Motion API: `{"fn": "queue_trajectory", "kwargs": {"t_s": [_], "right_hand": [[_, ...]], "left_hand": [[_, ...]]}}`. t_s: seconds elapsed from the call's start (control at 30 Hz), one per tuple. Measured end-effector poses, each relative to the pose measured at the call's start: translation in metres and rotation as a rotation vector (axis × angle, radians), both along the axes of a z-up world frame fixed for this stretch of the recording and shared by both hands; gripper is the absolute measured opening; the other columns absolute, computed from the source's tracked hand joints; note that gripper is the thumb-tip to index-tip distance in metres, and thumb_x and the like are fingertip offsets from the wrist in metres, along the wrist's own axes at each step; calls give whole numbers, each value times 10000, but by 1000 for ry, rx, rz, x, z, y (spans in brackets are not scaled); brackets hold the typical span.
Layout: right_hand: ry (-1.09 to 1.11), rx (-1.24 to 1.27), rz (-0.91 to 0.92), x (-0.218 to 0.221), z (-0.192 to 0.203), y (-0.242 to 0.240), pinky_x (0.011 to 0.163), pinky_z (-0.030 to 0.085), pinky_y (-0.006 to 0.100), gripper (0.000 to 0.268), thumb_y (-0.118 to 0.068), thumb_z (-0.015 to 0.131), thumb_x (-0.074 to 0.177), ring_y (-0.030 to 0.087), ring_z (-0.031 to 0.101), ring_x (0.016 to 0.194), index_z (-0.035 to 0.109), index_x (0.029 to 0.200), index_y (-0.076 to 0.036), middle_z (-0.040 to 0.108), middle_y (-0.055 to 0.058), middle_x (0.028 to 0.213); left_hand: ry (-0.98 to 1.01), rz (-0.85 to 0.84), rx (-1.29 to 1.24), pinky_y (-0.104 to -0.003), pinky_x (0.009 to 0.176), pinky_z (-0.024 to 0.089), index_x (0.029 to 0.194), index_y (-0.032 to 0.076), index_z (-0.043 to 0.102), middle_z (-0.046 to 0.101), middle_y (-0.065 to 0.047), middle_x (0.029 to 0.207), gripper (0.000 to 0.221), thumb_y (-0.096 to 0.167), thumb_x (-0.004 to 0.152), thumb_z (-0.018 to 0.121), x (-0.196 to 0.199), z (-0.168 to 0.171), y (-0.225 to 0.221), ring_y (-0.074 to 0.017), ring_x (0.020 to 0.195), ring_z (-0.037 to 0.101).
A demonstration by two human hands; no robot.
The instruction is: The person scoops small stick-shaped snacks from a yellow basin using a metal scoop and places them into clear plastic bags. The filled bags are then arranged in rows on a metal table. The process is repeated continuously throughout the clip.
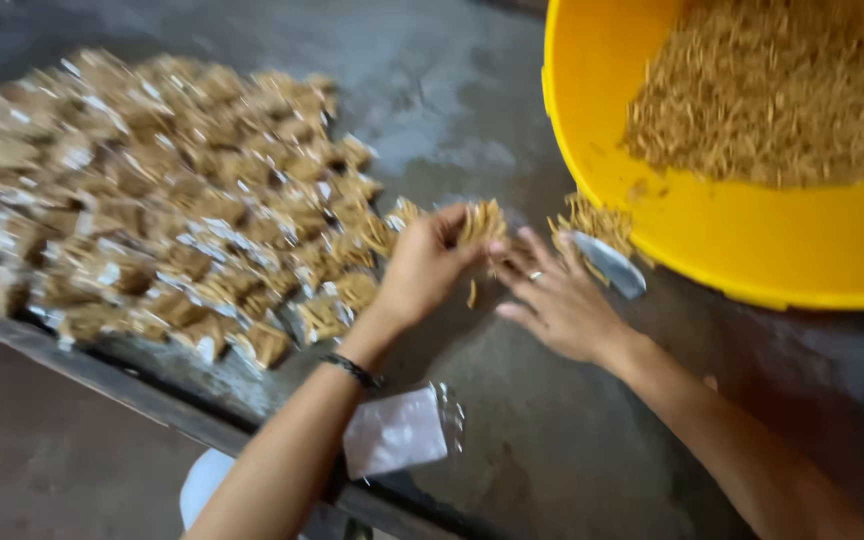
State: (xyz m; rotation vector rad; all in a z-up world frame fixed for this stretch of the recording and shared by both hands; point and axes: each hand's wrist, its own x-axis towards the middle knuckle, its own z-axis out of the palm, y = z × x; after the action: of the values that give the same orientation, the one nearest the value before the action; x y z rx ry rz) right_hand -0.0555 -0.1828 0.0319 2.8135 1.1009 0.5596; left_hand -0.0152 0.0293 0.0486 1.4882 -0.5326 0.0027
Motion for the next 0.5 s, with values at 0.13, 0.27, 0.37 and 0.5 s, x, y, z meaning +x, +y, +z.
{"fn": "queue_trajectory", "kwargs": {"t_s": [0.13,0.27,0.37,0.5], "right_hand": [[-137,-42,-253,16,16,7,1159,88,557,508,-452,482,937,322,233,1451,541,1295,-97,418,140,1477],[-127,82,22,-5,5,30,1123,185,617,398,-415,584,845,329,420,1298,640,1135,-148,588,121,1193],[-197,30,52,3,2,20,1072,233,680,253,-412,592,803,349,446,1277,689,962,-242,657,70,1058],[-285,16,-272,10,10,-17,1083,229,685,306,-309,665,804,396,327,1410,682,1095,-214,453,102,1484]], "left_hand": [[12,-18,-66,-310,672,555,1179,6,586,706,-138,860,485,109,753,793,-4,3,2,-173,680,670],[65,24,126,-223,622,483,1280,153,570,647,41,674,626,193,707,817,-19,15,3,-92,603,608],[41,60,225,-238,618,465,1289,211,563,616,71,638,643,252,701,819,-17,14,-1,-95,597,579],[-21,25,324,-328,635,485,1294,174,558,624,-34,610,587,249,750,765,-20,8,-5,-217,614,617]]}}
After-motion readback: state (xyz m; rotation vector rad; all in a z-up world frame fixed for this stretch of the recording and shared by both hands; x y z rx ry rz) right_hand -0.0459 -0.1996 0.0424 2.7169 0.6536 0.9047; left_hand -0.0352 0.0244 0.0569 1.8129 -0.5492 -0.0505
